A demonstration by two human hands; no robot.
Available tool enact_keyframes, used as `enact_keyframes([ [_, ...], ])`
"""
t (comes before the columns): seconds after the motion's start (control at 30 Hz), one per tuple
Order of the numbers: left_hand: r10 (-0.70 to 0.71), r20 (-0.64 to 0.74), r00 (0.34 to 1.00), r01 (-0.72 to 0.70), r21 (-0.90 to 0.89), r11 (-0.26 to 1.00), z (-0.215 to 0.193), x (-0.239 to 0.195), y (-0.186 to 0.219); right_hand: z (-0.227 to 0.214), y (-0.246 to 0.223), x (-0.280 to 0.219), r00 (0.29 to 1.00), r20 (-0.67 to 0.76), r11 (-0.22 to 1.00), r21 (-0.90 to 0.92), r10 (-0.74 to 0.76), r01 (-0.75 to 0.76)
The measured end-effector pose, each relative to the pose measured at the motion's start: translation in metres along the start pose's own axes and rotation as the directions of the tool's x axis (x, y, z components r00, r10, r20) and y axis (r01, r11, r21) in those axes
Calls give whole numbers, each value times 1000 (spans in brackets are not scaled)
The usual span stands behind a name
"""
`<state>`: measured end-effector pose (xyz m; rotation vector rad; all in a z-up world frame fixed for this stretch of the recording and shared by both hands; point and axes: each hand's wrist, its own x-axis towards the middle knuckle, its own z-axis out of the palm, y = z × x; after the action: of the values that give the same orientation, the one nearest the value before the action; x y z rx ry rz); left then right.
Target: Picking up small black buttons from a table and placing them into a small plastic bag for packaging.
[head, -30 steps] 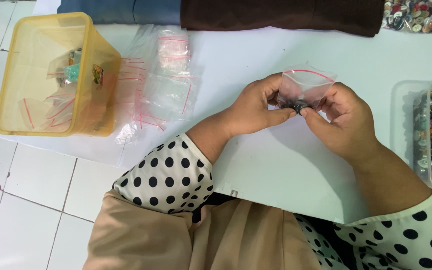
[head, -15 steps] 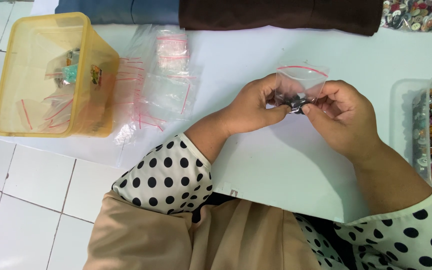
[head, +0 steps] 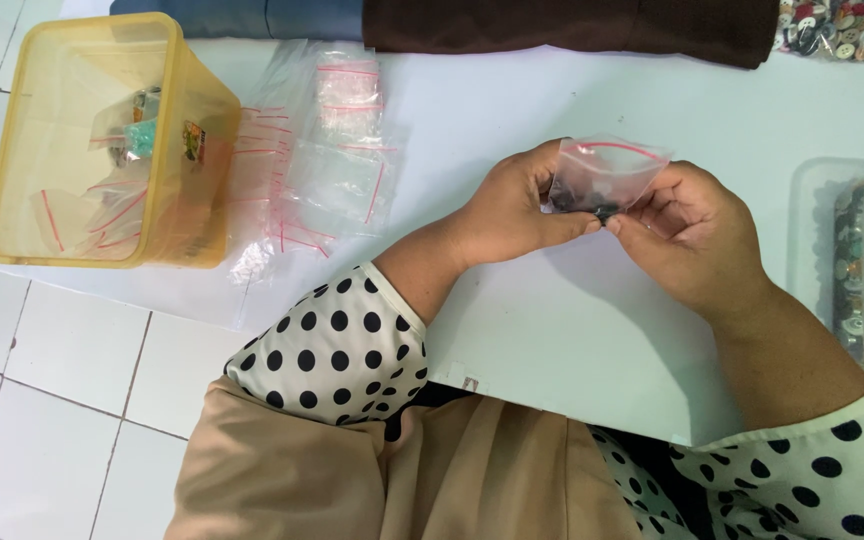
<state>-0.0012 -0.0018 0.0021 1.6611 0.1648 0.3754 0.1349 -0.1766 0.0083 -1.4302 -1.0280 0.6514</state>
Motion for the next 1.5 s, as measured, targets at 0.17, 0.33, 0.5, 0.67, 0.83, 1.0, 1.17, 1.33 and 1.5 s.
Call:
enact_keyframes([
  [0.17,68,22,997,-68,-1,998,-3,0,1,2,-14,1,984,-124,979,-140,129,-146],
  [0.33,100,8,995,-100,5,995,-5,1,-3,-4,-11,5,999,-25,996,-82,39,-41],
  [0.5,75,13,997,-76,19,997,-4,2,-7,-3,-12,5,997,-20,995,-62,71,-72],
  [0.67,39,54,998,-29,-159,987,-4,4,-17,-9,4,7,1000,-17,995,-99,0,-2],
  [0.83,35,37,999,-37,36,999,-8,1,1,-6,-1,8,999,-41,993,-117,-7,2],
  [1.0,136,25,990,-137,309,941,-12,3,5,-9,5,13,978,-14,889,-419,-207,182],
  [1.17,336,154,929,-364,544,756,-20,8,-14,-19,27,23,825,276,628,-544,-493,557],
  [1.33,160,305,939,-335,707,623,-30,-2,5,-30,13,17,868,392,644,-586,-306,492],
  [1.5,304,321,897,-441,696,567,-29,1,9,-34,16,21,839,362,611,-576,-405,543],
])
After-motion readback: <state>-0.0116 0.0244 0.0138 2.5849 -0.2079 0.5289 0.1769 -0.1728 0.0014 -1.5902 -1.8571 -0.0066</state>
